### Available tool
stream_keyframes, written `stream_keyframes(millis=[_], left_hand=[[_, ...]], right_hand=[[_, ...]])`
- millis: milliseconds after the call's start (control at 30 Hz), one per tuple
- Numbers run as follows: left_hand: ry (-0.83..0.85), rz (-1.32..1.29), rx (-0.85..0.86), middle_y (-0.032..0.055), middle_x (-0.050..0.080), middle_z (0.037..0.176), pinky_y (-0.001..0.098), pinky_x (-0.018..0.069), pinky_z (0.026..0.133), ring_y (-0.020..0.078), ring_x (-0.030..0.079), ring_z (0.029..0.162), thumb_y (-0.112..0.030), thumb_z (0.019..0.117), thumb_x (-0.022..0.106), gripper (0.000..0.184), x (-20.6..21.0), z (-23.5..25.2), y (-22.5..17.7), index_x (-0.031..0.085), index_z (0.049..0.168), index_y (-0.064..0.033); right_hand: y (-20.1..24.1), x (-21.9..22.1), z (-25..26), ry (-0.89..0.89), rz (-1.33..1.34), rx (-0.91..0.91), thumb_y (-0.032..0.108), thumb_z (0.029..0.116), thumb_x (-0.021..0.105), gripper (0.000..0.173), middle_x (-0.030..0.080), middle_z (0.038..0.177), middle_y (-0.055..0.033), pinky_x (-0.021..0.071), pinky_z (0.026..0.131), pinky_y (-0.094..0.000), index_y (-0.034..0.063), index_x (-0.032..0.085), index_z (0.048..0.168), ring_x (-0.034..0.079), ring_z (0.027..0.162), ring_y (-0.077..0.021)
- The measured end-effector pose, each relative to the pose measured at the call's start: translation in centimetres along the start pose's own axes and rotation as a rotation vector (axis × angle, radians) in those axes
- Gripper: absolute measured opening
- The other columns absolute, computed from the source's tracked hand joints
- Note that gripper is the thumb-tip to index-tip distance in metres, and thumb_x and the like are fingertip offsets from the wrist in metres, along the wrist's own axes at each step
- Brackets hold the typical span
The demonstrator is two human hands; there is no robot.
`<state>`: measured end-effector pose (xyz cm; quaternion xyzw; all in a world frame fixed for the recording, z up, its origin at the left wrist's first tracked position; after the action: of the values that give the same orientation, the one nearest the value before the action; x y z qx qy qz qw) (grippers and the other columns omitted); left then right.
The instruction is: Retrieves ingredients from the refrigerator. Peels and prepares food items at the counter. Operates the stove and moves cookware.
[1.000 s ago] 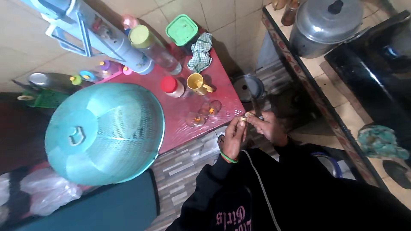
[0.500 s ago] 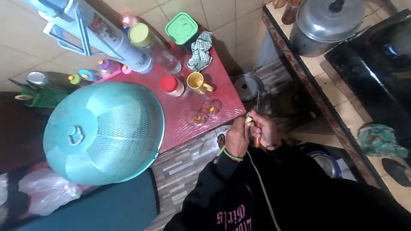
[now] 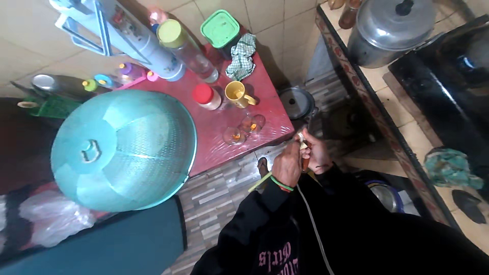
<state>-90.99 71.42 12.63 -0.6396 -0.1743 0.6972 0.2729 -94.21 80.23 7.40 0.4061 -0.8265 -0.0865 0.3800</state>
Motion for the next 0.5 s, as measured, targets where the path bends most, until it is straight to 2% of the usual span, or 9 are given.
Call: stream_keyframes(millis=[67, 133, 200, 267, 333, 400, 433, 467, 500], left_hand=[[0.053, -0.036, 0.063, 0.0167, 0.072, 0.089, 0.0482, 0.0604, 0.062, 0.0322, 0.073, 0.072, -0.023, 0.1042, 0.053, 0.031, 0.2, -1.4, -0.9, 0.071, 0.107, 0.0022], [0.09, -0.099, 0.12, 0.0148, 0.071, 0.084, 0.0462, 0.0588, 0.058, 0.0297, 0.072, 0.069, -0.029, 0.1064, 0.048, 0.038, 0.3, -3.3, -2.0, 0.07, 0.1, 0.0013], [0.14, -0.163, -0.032, 0.018, 0.071, 0.087, 0.0512, 0.059, 0.063, 0.0333, 0.072, 0.073, -0.027, 0.1063, 0.051, 0.036, -0.7, -3.8, -0.4, 0.069, 0.105, 0.0042], [0.121, -0.182, -0.248, 0.0207, 0.072, 0.092, 0.0538, 0.0589, 0.074, 0.0347, 0.072, 0.08, -0.024, 0.1066, 0.05, 0.035, -2.6, -3.6, 3.3, 0.067, 0.115, 0.0056], [0.02, -0.153, -0.37, 0.0227, 0.07, 0.1, 0.0529, 0.0573, 0.083, 0.0349, 0.071, 0.089, -0.018, 0.1057, 0.051, 0.032, -5.3, -3.6, 7.3, 0.065, 0.121, 0.0065], [-0.088, -0.085, -0.441, 0.0269, 0.067, 0.111, 0.0552, 0.0542, 0.092, 0.0393, 0.068, 0.1, -0.011, 0.1044, 0.052, 0.03, -7.9, -3.7, 11.6, 0.063, 0.125, 0.0072], [-0.126, -0.038, -0.474, 0.0295, 0.064, 0.116, 0.0575, 0.0528, 0.094, 0.0427, 0.066, 0.104, -0.009, 0.1036, 0.053, 0.029, -8.8, -3.7, 14.0, 0.064, 0.126, 0.0073], [-0.142, 0.01, -0.51, 0.0324, 0.062, 0.12, 0.0601, 0.0516, 0.095, 0.0465, 0.064, 0.107, -0.008, 0.1034, 0.054, 0.029, -9.6, -3.6, 16.4, 0.064, 0.126, 0.0073], [-0.145, 0.048, -0.543, 0.0344, 0.06, 0.122, 0.0623, 0.0505, 0.096, 0.0493, 0.063, 0.109, -0.01, 0.1038, 0.055, 0.029, -10.3, -3.5, 18.9, 0.064, 0.126, 0.0074]], right_hand=[[0.8, -1.8, 2.0, 0.053, -0.004, -0.057, 0.035, 0.1112, 0.035, 0.039, 0.049, 0.059, 0.0065, 0.0378, 0.041, -0.0145, 0.0123, 0.059, 0.09, 0.04, 0.041, -0.0001], [4.0, -5.0, 4.4, 0.123, 0.004, -0.166, 0.038, 0.1105, 0.031, 0.038, 0.05, 0.061, 0.0127, 0.0408, 0.042, -0.012, 0.0212, 0.057, 0.088, 0.043, 0.043, 0.0033], [7.6, -6.2, 4.5, 0.065, -0.068, -0.258, 0.044, 0.111, 0.032, 0.04, 0.052, 0.064, 0.0124, 0.0417, 0.043, -0.0121, 0.021, 0.058, 0.092, 0.044, 0.045, 0.0029], [8.7, -6.2, 3.3, 0.02, -0.198, -0.28, 0.044, 0.1115, 0.031, 0.041, 0.052, 0.066, 0.0109, 0.04, 0.042, -0.0118, 0.0178, 0.06, 0.098, 0.043, 0.045, 0.0026], [8.4, -5.9, 2.6, 0.031, -0.295, -0.299, 0.036, 0.1123, 0.035, 0.036, 0.053, 0.068, 0.0092, 0.0403, 0.043, -0.0117, 0.0122, 0.062, 0.114, 0.043, 0.046, 0.0025], [7.5, -5.4, 2.2, 0.07, -0.351, -0.294, 0.027, 0.1122, 0.038, 0.034, 0.055, 0.07, 0.0078, 0.0411, 0.044, -0.0114, 0.0086, 0.061, 0.129, 0.044, 0.046, 0.0028], [6.9, -4.9, 1.9, 0.089, -0.356, -0.284, 0.024, 0.1119, 0.038, 0.032, 0.057, 0.072, 0.0068, 0.0414, 0.044, -0.011, 0.0086, 0.059, 0.13, 0.045, 0.047, 0.0029], [6.4, -4.3, 1.6, 0.096, -0.343, -0.273, 0.022, 0.1115, 0.039, 0.027, 0.059, 0.071, 0.0058, 0.0412, 0.043, -0.0107, 0.0092, 0.06, 0.123, 0.045, 0.046, 0.003], [5.8, -3.5, 1.1, 0.096, -0.332, -0.256, 0.023, 0.1117, 0.038, 0.025, 0.059, 0.068, 0.0058, 0.0402, 0.042, -0.0101, 0.0102, 0.059, 0.111, 0.044, 0.044, 0.0034]])
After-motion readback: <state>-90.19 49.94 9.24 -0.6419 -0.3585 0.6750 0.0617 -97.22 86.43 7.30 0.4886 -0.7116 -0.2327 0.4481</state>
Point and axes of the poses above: each hand's wrist, its own z-axis towards the middle knuckle, its own x-axis out of the palm, y = z × x, the point moved 6 cm from there along z, towards the middle knuckle
